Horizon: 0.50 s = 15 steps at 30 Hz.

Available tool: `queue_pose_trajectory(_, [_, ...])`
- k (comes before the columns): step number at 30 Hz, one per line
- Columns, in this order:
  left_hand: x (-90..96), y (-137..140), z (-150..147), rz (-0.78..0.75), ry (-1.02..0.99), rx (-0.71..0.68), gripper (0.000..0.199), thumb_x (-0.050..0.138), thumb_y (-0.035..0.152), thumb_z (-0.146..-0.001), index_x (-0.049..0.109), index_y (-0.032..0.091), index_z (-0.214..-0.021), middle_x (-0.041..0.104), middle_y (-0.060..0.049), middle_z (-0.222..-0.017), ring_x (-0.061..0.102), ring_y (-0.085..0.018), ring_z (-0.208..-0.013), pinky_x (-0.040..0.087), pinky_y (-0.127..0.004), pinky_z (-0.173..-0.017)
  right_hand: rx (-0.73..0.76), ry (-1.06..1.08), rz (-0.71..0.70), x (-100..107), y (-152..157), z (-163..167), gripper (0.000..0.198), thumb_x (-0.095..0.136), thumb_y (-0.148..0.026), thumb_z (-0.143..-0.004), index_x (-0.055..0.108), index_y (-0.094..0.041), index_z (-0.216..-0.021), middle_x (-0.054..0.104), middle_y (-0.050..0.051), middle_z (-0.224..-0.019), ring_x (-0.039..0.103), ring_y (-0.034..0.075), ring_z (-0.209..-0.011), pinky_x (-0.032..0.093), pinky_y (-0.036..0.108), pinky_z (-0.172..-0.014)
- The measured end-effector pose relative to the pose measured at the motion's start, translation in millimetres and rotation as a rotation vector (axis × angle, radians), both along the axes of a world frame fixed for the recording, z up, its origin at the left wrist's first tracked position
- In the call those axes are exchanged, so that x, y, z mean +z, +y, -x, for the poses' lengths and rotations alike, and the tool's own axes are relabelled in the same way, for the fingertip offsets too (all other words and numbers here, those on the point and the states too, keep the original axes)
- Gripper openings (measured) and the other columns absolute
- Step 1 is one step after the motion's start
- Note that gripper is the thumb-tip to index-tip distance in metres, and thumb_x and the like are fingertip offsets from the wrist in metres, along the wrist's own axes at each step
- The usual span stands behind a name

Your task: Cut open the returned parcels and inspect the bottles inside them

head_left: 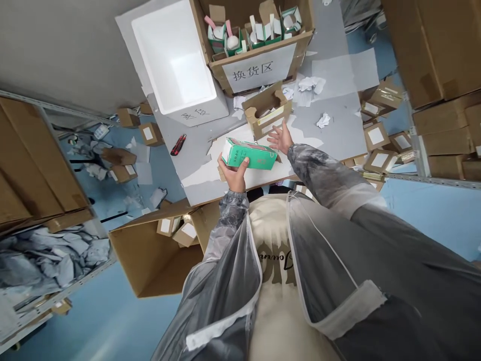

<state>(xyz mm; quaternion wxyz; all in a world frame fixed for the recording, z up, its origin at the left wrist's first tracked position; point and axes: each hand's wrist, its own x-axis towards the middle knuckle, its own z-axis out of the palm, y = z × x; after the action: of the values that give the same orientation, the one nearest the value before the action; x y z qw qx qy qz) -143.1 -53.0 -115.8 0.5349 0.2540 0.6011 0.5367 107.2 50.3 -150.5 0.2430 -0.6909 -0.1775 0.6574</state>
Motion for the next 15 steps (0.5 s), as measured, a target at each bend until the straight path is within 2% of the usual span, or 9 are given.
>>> queue_pose_trajectory(3, [6.1, 5.0, -12.4, 0.115, -0.155, -0.032, 0.112, 0.098, 0.097, -0.09, 0.061, 0.033, -0.174, 0.075, -0.019, -0.172, 0.078, -0.034, -0.159, 0.074, -0.05, -0.124, 0.097, -0.179, -0.072, 17.0, -39.2, 2.6, 0.081, 0.066, -0.087, -0.106, 0.082, -0.028, -0.16, 0.086, 0.017, -0.162, 0.081, 0.045, -0.148, 0.072, 0.067, -0.121])
queue_pose_trajectory(5, [12.2, 7.6, -20.0, 0.21, -0.272, -0.06, 0.089, 0.088, 0.091, -0.104, 0.068, 0.033, -0.17, 0.079, -0.018, -0.17, 0.076, -0.035, -0.165, 0.077, -0.053, -0.123, 0.169, -0.193, -0.224, 32.9, -72.2, 3.4, 0.074, 0.083, -0.079, -0.096, 0.088, -0.023, -0.145, 0.091, 0.015, -0.143, 0.084, 0.043, -0.137, 0.074, 0.063, -0.119])
queue_pose_trajectory(6, [14.9, 8.4, -23.4, 0.258, -0.323, -0.068, 0.082, 0.084, 0.089, -0.108, 0.072, 0.033, -0.167, 0.08, -0.018, -0.168, 0.076, -0.036, -0.167, 0.078, -0.054, -0.123, 0.184, -0.175, -0.306, 41.3, -87.5, 2.9, 0.076, 0.09, -0.074, -0.091, 0.087, -0.023, -0.147, 0.091, 0.014, -0.143, 0.084, 0.043, -0.138, 0.074, 0.062, -0.122])
queue_pose_trajectory(8, [18.5, 8.7, -29.8, 0.342, -0.387, -0.082, 0.078, 0.081, 0.088, -0.11, 0.076, 0.031, -0.164, 0.082, -0.019, -0.167, 0.077, -0.037, -0.166, 0.078, -0.054, -0.124, 0.171, -0.136, -0.404, 57.2, -112.2, -0.1, 0.084, 0.093, -0.068, -0.09, 0.08, -0.027, -0.163, 0.087, 0.012, -0.157, 0.081, 0.041, -0.147, 0.072, 0.064, -0.13])
queue_pose_trajectory(12, [16.7, 5.5, -44.0, 0.409, -0.401, -0.146, 0.082, 0.083, 0.09, -0.109, 0.077, 0.031, -0.166, 0.083, -0.019, -0.164, 0.082, -0.036, -0.158, 0.078, -0.056, -0.127, 0.143, -0.139, -0.412, 80.3, -133.7, -8.1, 0.088, 0.07, -0.074, -0.113, 0.054, -0.038, -0.192, 0.071, 0.012, -0.186, 0.072, 0.043, -0.167, 0.067, 0.077, -0.136])
queue_pose_trajectory(15, [9.8, 0.8, -61.3, 0.504, -0.448, -0.171, 0.08, 0.086, 0.084, -0.112, 0.077, 0.027, -0.167, 0.088, -0.019, -0.15, 0.085, -0.039, -0.154, 0.078, -0.059, -0.127, 0.166, -0.247, -0.488, 86.4, -131.9, -12.7, 0.093, 0.06, -0.087, -0.12, 0.047, -0.037, -0.197, 0.062, 0.013, -0.195, 0.053, 0.043, -0.188, 0.059, 0.07, -0.148])
